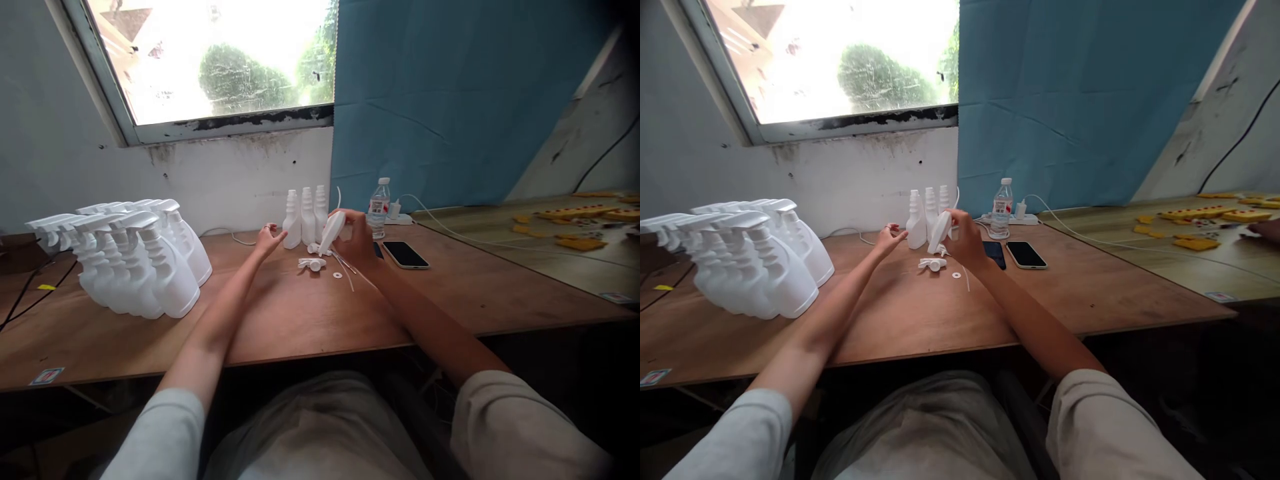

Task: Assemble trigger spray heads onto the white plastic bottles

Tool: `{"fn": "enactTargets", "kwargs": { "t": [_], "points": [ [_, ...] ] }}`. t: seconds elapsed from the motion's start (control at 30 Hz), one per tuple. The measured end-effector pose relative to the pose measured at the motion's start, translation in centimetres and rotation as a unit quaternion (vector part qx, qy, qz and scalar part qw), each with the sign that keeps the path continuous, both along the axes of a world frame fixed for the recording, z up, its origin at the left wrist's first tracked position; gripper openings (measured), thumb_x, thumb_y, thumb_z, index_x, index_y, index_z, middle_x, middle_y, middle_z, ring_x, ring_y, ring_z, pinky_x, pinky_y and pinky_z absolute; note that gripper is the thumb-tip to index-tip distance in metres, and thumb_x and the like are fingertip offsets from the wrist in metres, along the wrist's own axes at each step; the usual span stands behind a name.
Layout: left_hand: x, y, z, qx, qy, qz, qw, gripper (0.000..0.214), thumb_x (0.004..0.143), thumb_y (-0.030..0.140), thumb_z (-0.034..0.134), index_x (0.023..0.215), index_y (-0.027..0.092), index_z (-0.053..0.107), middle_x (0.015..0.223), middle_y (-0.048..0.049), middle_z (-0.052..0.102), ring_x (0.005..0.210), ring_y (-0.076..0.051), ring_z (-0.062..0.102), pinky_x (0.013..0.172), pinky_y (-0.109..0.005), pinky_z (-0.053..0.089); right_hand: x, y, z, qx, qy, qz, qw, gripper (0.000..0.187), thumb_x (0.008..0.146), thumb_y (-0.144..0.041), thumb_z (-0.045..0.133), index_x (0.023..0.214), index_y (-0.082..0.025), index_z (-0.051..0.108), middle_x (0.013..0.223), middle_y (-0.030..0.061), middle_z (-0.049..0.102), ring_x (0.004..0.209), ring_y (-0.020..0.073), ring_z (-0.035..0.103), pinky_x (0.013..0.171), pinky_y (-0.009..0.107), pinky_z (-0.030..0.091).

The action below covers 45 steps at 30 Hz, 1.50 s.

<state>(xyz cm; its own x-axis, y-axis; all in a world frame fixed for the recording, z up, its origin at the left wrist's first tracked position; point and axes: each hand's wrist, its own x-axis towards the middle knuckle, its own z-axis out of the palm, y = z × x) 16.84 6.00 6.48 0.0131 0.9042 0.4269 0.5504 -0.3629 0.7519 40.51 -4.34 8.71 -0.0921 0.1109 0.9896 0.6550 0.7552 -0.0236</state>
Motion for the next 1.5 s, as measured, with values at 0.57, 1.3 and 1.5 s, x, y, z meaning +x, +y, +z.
{"fn": "enactTargets", "kwargs": {
  "t": [0.57, 1.3, 1.5],
  "points": [
    [-3.9, -2.6, -6.1, -0.010, 0.014, -0.032, 0.999, 0.031, 0.083, 0.026, 0.057, 0.110, 0.011, 0.057, 0.097, -0.0127, 0.068, 0.088, -0.023, 0.064, 0.083, -0.036, 0.050, -0.5, -1.0, 11.0, -0.052, 0.272, 0.321, 0.906, 0.035, 0.075, -0.050, 0.072, 0.088, -0.019, 0.060, 0.066, -0.0007, 0.060, 0.044, 0.0109, 0.055, 0.045, 0.029, 0.048],
    [-7.0, -8.3, -5.1, -0.016, -0.020, -0.232, 0.972, 0.056, 0.080, 0.054, 0.059, 0.117, 0.012, 0.055, 0.117, -0.0141, 0.063, 0.096, -0.024, 0.062, 0.089, -0.040, 0.049, -6.3, 1.9, 19.7, -0.144, 0.158, 0.316, 0.924, 0.043, 0.066, -0.065, 0.072, 0.072, -0.026, 0.054, 0.057, -0.0058, 0.055, 0.037, 0.0099, 0.047, 0.039, 0.031, 0.038],
    [-6.8, -8.5, -5.0, -0.019, -0.014, -0.237, 0.971, 0.057, 0.081, 0.054, 0.058, 0.119, 0.012, 0.054, 0.116, -0.0144, 0.063, 0.096, -0.024, 0.062, 0.089, -0.037, 0.050, -6.2, 3.6, 21.6, -0.207, 0.133, 0.281, 0.928, 0.041, 0.073, -0.060, 0.070, 0.078, -0.024, 0.051, 0.052, -0.0102, 0.055, 0.038, 0.0062, 0.043, 0.046, 0.028, 0.039]
  ]
}}
